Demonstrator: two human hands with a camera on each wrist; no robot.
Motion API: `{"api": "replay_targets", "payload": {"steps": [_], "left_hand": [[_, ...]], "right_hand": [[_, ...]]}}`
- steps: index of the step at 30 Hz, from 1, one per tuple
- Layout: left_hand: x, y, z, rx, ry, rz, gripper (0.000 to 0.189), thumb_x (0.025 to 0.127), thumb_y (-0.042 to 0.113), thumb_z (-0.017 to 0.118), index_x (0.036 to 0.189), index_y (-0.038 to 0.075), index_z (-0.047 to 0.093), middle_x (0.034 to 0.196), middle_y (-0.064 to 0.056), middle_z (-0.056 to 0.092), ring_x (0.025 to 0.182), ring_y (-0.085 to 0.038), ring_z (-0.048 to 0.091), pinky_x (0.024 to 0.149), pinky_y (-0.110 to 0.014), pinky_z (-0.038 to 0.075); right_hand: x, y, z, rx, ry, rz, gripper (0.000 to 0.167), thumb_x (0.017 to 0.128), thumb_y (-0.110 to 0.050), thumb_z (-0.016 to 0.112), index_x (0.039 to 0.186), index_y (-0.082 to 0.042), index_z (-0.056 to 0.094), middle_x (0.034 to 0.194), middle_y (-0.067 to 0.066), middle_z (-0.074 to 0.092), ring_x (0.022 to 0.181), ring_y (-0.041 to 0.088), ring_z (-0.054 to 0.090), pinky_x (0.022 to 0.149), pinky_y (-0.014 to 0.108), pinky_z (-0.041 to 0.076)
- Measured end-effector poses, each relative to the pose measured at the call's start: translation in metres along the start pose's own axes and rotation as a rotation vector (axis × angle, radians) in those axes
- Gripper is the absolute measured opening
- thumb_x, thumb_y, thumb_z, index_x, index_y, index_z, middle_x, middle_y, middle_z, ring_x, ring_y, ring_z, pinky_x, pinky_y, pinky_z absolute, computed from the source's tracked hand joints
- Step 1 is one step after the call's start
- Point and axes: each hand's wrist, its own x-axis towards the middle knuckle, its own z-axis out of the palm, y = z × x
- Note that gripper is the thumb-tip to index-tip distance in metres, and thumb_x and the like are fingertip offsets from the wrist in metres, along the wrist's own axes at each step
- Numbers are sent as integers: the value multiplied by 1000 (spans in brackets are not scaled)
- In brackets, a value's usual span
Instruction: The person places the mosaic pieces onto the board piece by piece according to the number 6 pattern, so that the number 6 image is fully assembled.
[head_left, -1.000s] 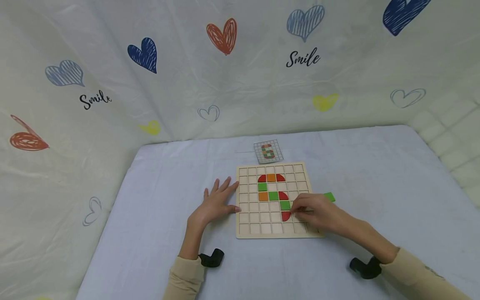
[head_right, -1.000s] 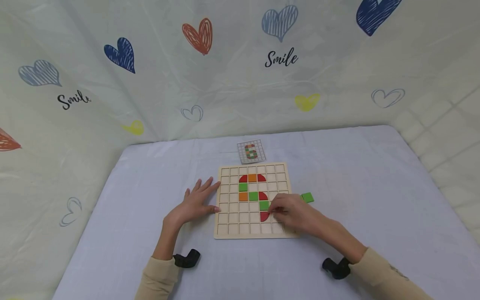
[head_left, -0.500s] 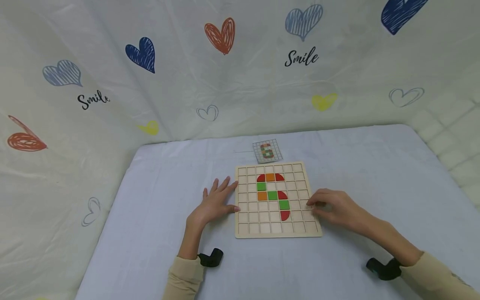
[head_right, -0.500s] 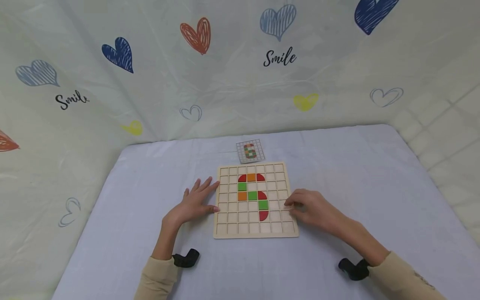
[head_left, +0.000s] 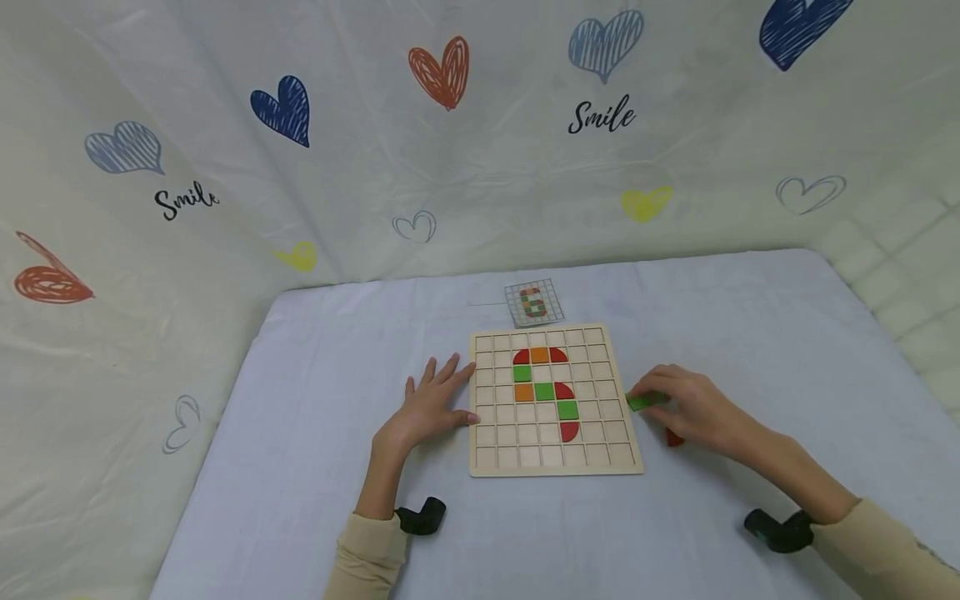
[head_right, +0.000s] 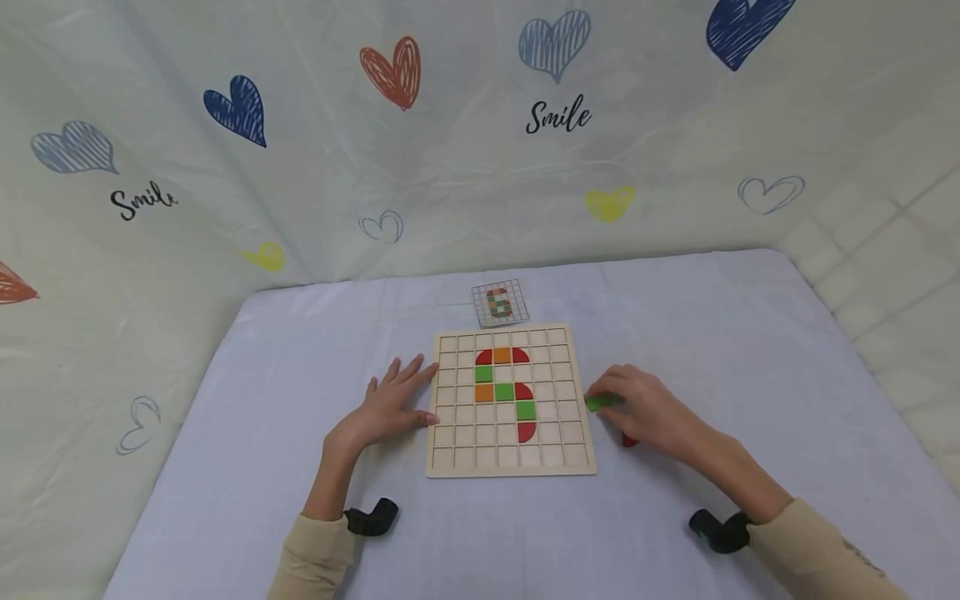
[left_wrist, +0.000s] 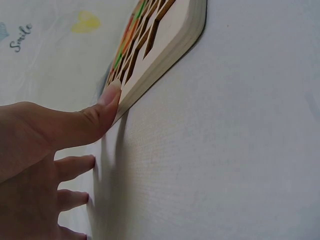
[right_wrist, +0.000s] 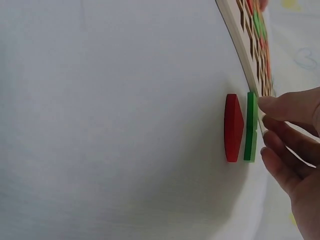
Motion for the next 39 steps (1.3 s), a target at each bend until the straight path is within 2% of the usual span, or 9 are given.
{"api": "replay_targets", "payload": {"steps": [8, 14, 19, 24, 28, 32, 39], "left_hand": [[0, -1, 2, -9, -4, 1, 85, 90, 37, 79, 162, 24, 36, 173, -5, 18, 160, -40, 0, 121, -72, 0], [2, -2, 4, -7, -9, 1, 86, 89, 37, 80, 162, 25, 36, 173, -4, 17, 160, -40, 0, 121, -72, 0], [2, -2, 4, -11, -13, 6, 85, 90, 38, 79, 162, 26, 35, 173, -3, 16, 160, -38, -2, 122, -71, -1], [2, -3, 4, -8, -12, 11, 85, 91, 37, 78, 162, 24, 35, 173, -4, 16, 160, -39, -1, 121, -72, 0], [1, -2, 2, -5, -10, 7, 84, 91, 37, 78, 162, 24, 35, 173, -4, 17, 160, -40, -1, 121, -72, -1], [0, -1, 1, -2, -7, 3, 84, 91, 37, 78, 162, 24, 35, 173, -4, 17, 160, -40, 0, 122, -72, 0], [-1, 0, 0, -13, -3, 2, 84, 91, 36, 78, 162, 23, 36, 173, -5, 17, 160, -40, -1, 121, -72, -1]], "right_hand": [[3, 3, 1, -20, -61, 53, 31, 76, 2, 87, 104, -6, 77, 105, 5, 71, 98, 25, 65, 81, 39, 61], [4, 5, 3, -42, -83, 40, 29, 77, 2, 87, 103, -7, 77, 104, 4, 70, 98, 26, 63, 81, 39, 59], [7, 6, 3, -30, -99, 68, 28, 77, 3, 86, 98, -9, 73, 101, 2, 69, 94, 22, 61, 80, 39, 58], [9, 5, 5, 18, -120, 117, 30, 79, 1, 85, 104, -6, 70, 100, 3, 70, 87, 16, 58, 76, 32, 57], [9, 5, 8, 32, -107, 75, 31, 79, 1, 85, 107, -7, 73, 100, 1, 70, 84, 13, 59, 74, 28, 58], [9, 6, 8, 28, -80, 27, 28, 78, 3, 86, 100, -10, 75, 96, -2, 71, 82, 11, 61, 74, 27, 59], [10, 5, 4, 29, -90, 56, 30, 77, 2, 86, 103, -8, 75, 98, 0, 73, 82, 11, 65, 74, 26, 60]]}}
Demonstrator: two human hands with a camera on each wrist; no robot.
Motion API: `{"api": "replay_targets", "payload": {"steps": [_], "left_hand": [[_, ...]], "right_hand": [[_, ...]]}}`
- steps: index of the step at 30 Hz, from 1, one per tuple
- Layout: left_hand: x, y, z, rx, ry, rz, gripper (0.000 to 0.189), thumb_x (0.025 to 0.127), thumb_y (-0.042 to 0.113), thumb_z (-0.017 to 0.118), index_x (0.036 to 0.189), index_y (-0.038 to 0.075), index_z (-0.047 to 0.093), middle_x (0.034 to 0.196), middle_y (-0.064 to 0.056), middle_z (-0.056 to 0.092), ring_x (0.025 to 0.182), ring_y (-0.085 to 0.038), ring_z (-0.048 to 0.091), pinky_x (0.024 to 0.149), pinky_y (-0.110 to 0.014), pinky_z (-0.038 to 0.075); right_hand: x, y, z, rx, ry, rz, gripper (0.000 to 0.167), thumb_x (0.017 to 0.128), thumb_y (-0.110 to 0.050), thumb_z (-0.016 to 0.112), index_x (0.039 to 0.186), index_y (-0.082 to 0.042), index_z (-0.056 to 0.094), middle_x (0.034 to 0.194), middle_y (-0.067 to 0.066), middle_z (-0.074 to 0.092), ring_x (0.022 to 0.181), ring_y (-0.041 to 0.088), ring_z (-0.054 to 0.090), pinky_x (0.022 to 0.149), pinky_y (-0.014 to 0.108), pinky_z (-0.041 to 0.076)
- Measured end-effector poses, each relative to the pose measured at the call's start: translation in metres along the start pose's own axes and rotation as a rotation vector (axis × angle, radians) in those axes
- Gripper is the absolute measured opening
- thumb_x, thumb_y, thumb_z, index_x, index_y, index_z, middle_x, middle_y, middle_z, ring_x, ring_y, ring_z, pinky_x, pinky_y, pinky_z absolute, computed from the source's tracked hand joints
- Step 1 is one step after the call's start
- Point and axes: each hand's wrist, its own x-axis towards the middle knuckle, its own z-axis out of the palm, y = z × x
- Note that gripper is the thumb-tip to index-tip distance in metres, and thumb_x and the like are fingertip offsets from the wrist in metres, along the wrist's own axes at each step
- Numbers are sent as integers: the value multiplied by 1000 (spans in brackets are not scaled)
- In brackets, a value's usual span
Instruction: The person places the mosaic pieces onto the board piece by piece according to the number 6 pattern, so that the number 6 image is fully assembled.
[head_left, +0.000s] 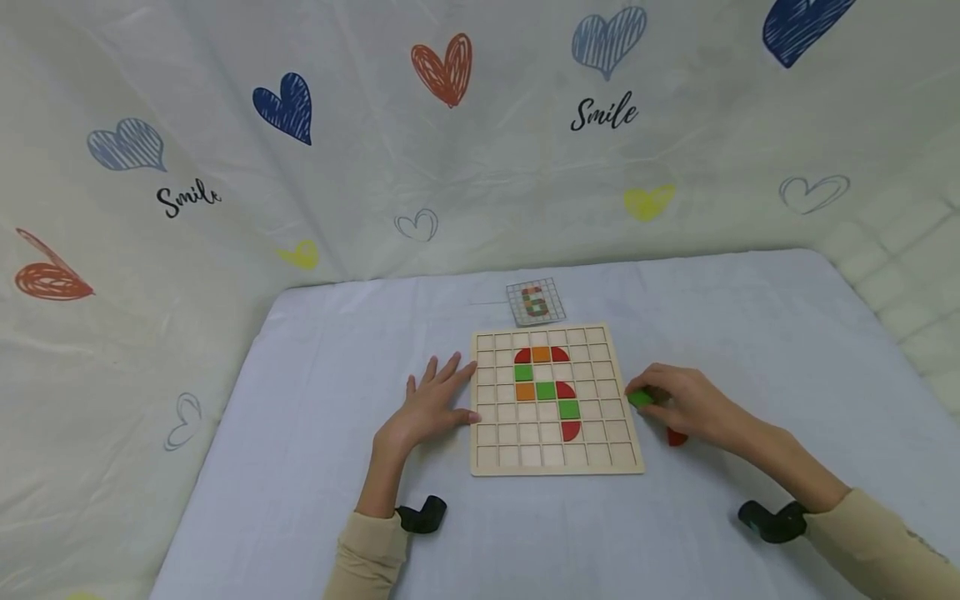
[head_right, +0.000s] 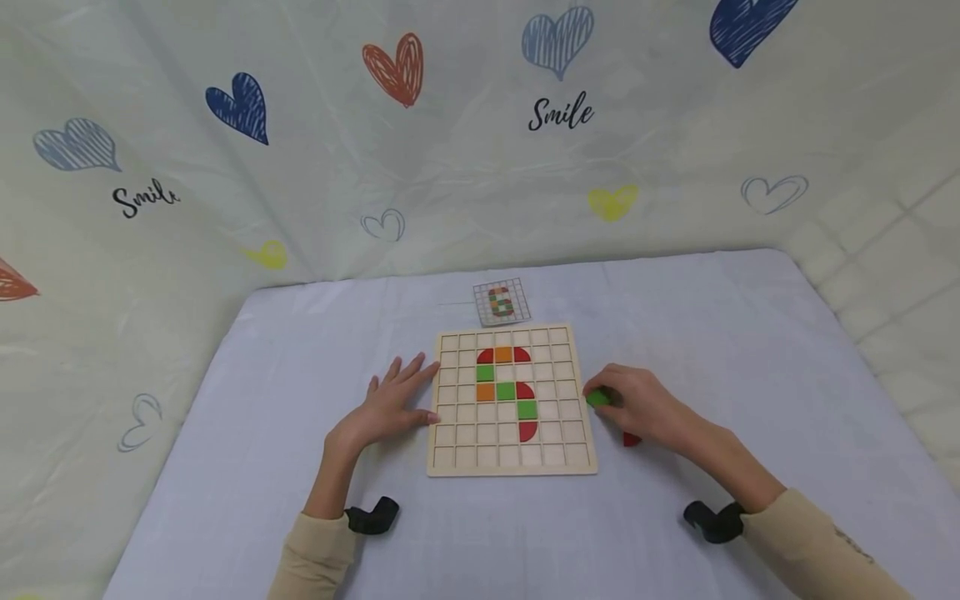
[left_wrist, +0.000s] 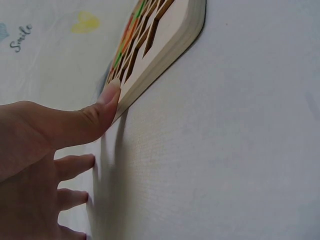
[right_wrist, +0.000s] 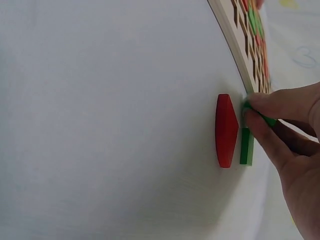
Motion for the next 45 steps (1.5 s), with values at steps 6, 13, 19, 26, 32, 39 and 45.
{"api": "replay_targets", "payload": {"steps": [6, 13, 19, 26, 32, 39, 45], "left_hand": [[-1, 0, -2, 2, 2, 3, 84, 91, 36, 78, 162, 23, 35, 173, -6, 17, 160, -40, -1, 121, -72, -1], [0, 0, -2, -4, 7, 1, 84, 90, 36, 79, 162, 22, 36, 173, -6, 18, 160, -40, 0, 121, -72, 0], [1, 0, 0, 1, 6, 8, 84, 90, 36, 79, 162, 23, 36, 173, -5, 17, 160, -40, 0, 121, -73, 0], [4, 0, 3, 4, -2, 5, 85, 90, 36, 79, 162, 25, 35, 173, -3, 16, 160, -38, -1, 122, -71, -1], [5, -1, 4, 8, 4, 5, 84, 90, 36, 80, 161, 24, 37, 173, -5, 18, 160, -40, 1, 121, -72, 1], [4, 0, 3, 8, 5, 1, 84, 90, 36, 79, 161, 24, 37, 173, -5, 18, 160, -40, 1, 121, -72, 0], [3, 0, 3, 6, 0, -10, 86, 89, 37, 80, 162, 25, 36, 173, -4, 18, 160, -40, 0, 122, -71, 0]], "right_hand": [[-1, -2, -6, 49, -22, 35, 34, 78, 3, 85, 110, -3, 74, 103, 4, 73, 82, 11, 69, 75, 27, 61], [-1, -6, -9, 138, -21, 90, 35, 80, 3, 83, 113, -3, 73, 106, 6, 74, 85, 12, 71, 77, 27, 61], [-1, -8, -7, 181, 1, 123, 33, 80, -5, 87, 110, -6, 74, 102, 1, 74, 81, 6, 65, 74, 20, 59], [0, -11, -2, 179, 51, 77, 32, 78, -8, 89, 107, -12, 76, 94, -9, 70, 79, 7, 59, 71, 23, 57], [6, -17, 4, 195, 53, 50, 32, 78, -12, 90, 107, -15, 77, 95, -10, 69, 83, 15, 61, 74, 25, 55], [15, -24, 14, 205, 25, 24, 32, 78, -10, 90, 107, -14, 77, 98, -8, 70, 85, 14, 61, 75, 25, 56], [22, -34, 25, 211, 17, -31, 30, 77, -8, 90, 105, -10, 78, 97, -5, 73, 83, 16, 60, 72, 26, 55]]}}
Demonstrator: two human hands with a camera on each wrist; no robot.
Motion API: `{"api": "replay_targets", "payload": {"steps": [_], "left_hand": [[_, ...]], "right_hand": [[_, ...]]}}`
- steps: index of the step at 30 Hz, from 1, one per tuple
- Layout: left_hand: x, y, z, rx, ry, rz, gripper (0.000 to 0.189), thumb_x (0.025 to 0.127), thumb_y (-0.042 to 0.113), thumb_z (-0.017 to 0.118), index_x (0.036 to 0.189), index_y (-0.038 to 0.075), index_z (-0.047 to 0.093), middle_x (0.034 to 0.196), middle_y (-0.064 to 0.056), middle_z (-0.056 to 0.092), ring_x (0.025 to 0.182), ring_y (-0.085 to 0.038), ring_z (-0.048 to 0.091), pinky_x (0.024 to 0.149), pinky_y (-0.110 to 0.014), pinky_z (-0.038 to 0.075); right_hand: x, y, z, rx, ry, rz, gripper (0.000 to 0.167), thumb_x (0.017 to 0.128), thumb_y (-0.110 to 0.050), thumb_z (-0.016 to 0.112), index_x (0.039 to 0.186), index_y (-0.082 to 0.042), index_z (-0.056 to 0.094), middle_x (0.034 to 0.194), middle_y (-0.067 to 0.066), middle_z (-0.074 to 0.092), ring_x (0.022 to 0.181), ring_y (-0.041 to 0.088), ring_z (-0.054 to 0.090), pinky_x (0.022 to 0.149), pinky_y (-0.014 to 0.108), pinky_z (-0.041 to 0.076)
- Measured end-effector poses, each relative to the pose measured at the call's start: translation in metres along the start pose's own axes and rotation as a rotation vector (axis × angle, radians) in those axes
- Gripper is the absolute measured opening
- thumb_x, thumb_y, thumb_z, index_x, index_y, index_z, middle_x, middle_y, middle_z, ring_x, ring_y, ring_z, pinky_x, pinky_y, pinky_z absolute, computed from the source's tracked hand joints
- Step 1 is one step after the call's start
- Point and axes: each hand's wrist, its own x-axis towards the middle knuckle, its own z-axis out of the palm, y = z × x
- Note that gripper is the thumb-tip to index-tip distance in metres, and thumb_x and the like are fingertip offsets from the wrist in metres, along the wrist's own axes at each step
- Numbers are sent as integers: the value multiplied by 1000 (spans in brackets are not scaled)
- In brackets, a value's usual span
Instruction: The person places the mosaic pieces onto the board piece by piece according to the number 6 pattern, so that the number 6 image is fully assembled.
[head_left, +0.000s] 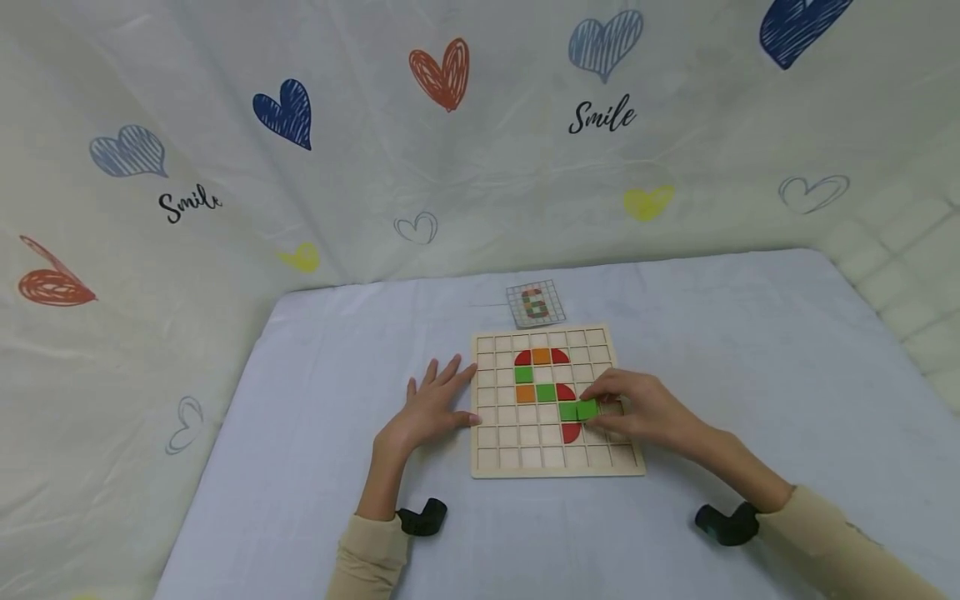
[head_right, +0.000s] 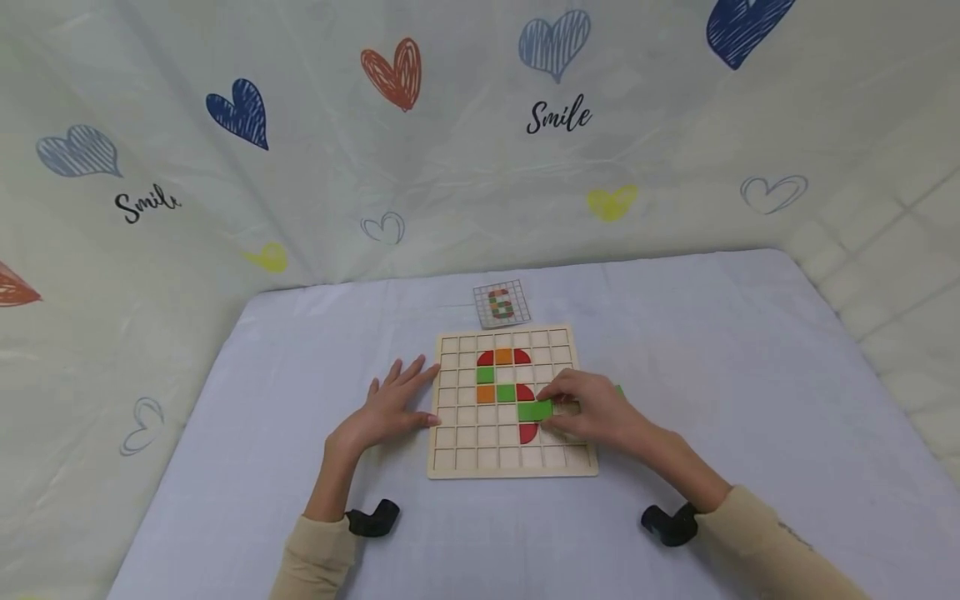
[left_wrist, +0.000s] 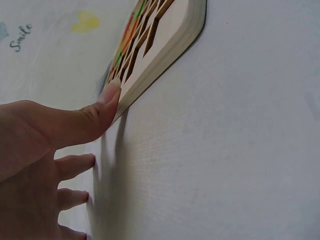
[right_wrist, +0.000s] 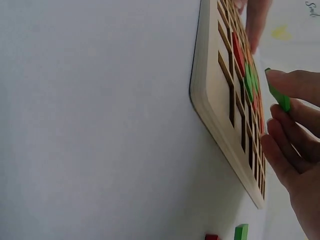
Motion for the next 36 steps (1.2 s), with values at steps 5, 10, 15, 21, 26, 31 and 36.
{"api": "replay_targets", "payload": {"steps": [5, 10, 15, 21, 26, 31, 36], "left_hand": [[0, -1, 0, -6, 2, 9, 86, 89, 37, 80, 162, 24, 36, 173, -5, 19, 160, -41, 1, 121, -72, 1], [0, -2, 0, -7, 1, 7, 85, 89, 37, 80, 161, 25, 37, 173, -5, 18, 160, -41, 1, 121, -72, 1], [-1, -3, 0, -9, 2, 5, 85, 89, 37, 80, 161, 24, 37, 173, -5, 18, 160, -40, 1, 122, -72, 0], [-1, -3, 0, -13, 0, 4, 86, 89, 38, 80, 162, 25, 36, 173, -4, 18, 160, -40, 1, 122, -71, 0], [0, -3, 0, -10, -3, 7, 86, 89, 38, 80, 162, 25, 36, 173, -4, 17, 160, -39, 0, 122, -71, 0], [0, -1, -1, -13, 1, 13, 85, 90, 38, 79, 162, 24, 36, 173, -4, 17, 160, -39, 0, 122, -71, -1], [-1, -1, -2, -15, 3, 9, 85, 89, 38, 80, 161, 25, 37, 173, -3, 18, 161, -38, 0, 122, -70, -1]], "right_hand": [[5, -9, 8, -2, -28, -25, 28, 78, -9, 89, 104, -10, 79, 98, -5, 72, 84, 16, 61, 73, 27, 54], [8, -16, 18, -27, -55, -56, 24, 80, -12, 88, 102, -13, 78, 98, -4, 71, 87, 16, 61, 77, 28, 55], [11, -21, 28, -48, -70, -50, 26, 79, -16, 90, 102, -15, 79, 101, -5, 71, 93, 15, 60, 82, 29, 56], [13, -29, 36, -80, -114, 10, 24, 81, -20, 88, 103, -18, 79, 103, -7, 70, 101, 15, 59, 88, 34, 57], [14, -30, 41, -123, -114, 28, 23, 80, -20, 89, 101, -19, 78, 98, -10, 66, 98, 13, 56, 87, 34, 55], [15, -30, 42, -139, -104, 15, 24, 79, -20, 89, 100, -18, 77, 95, -10, 63, 95, 13, 54, 83, 32, 55], [15, -32, 42, -145, -121, 25, 25, 80, -20, 89, 101, -17, 77, 96, -9, 62, 95, 12, 54, 83, 31, 54]]}}
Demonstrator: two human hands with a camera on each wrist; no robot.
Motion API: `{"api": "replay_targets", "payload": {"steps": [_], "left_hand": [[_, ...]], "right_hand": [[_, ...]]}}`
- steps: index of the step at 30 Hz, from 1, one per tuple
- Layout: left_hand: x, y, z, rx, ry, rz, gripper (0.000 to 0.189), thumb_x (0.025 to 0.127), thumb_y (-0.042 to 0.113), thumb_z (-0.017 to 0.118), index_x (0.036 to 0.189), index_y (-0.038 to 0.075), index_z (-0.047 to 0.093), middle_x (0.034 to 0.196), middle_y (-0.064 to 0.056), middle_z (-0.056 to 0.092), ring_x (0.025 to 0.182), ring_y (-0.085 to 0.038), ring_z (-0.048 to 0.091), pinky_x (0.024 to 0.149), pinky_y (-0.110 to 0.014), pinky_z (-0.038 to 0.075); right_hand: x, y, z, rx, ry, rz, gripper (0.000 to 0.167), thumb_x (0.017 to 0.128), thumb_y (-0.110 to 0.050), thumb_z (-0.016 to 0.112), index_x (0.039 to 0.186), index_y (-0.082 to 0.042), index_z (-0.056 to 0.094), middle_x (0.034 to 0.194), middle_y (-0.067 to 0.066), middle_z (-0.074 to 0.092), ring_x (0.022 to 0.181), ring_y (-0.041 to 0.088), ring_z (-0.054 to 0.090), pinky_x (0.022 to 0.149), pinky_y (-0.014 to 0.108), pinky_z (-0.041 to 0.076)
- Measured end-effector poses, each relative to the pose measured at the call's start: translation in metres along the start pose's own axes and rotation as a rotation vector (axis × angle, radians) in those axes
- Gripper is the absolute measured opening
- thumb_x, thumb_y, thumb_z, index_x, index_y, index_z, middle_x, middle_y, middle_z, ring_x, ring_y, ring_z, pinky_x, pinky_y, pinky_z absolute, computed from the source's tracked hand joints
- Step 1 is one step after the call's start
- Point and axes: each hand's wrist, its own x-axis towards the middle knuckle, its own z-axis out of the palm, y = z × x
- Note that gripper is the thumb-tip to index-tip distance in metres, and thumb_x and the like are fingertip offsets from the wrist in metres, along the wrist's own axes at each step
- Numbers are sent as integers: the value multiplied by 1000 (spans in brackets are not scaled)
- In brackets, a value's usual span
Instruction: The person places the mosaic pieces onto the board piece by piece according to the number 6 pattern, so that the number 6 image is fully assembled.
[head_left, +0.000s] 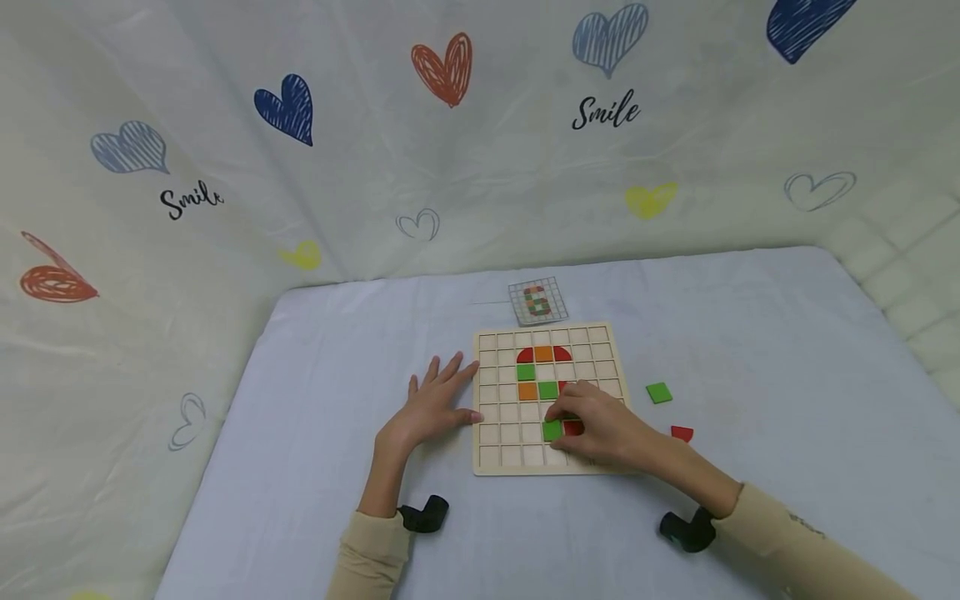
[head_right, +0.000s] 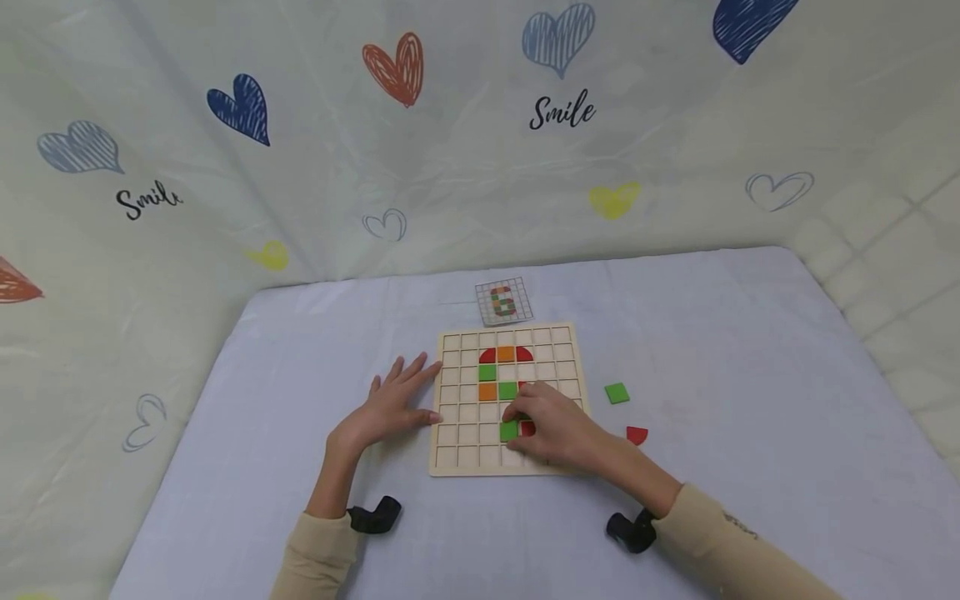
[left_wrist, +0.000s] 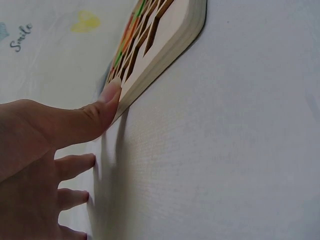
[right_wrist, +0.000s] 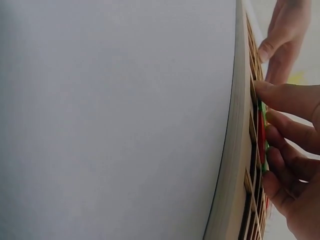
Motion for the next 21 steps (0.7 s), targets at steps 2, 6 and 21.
{"api": "replay_targets", "payload": {"steps": [2, 6, 21], "left_hand": [[0, 1, 0, -3, 1, -1, 84, 90, 37, 80, 161, 25, 37, 173, -3, 18, 161, -38, 0, 122, -70, -1], [1, 1, 1, -2, 0, -5, 85, 89, 37, 80, 161, 25, 37, 173, -3, 18, 161, -38, 0, 122, -70, -1], [1, 2, 1, 9, 0, -15, 86, 89, 37, 80, 161, 27, 36, 173, -3, 17, 161, -38, -1, 122, -70, -1]], "right_hand": [[-1, -1, -1, -3, -7, 5, 26, 80, -20, 89, 102, -16, 77, 97, -9, 62, 98, 13, 55, 86, 32, 55], [-4, 1, -4, -13, 11, -27, 27, 79, -19, 89, 103, -14, 77, 99, -6, 65, 99, 15, 56, 87, 34, 56], [-39, 25, -33, -11, 89, -10, 29, 79, -10, 88, 105, -13, 77, 103, -7, 69, 100, 15, 61, 85, 33, 56]]}}
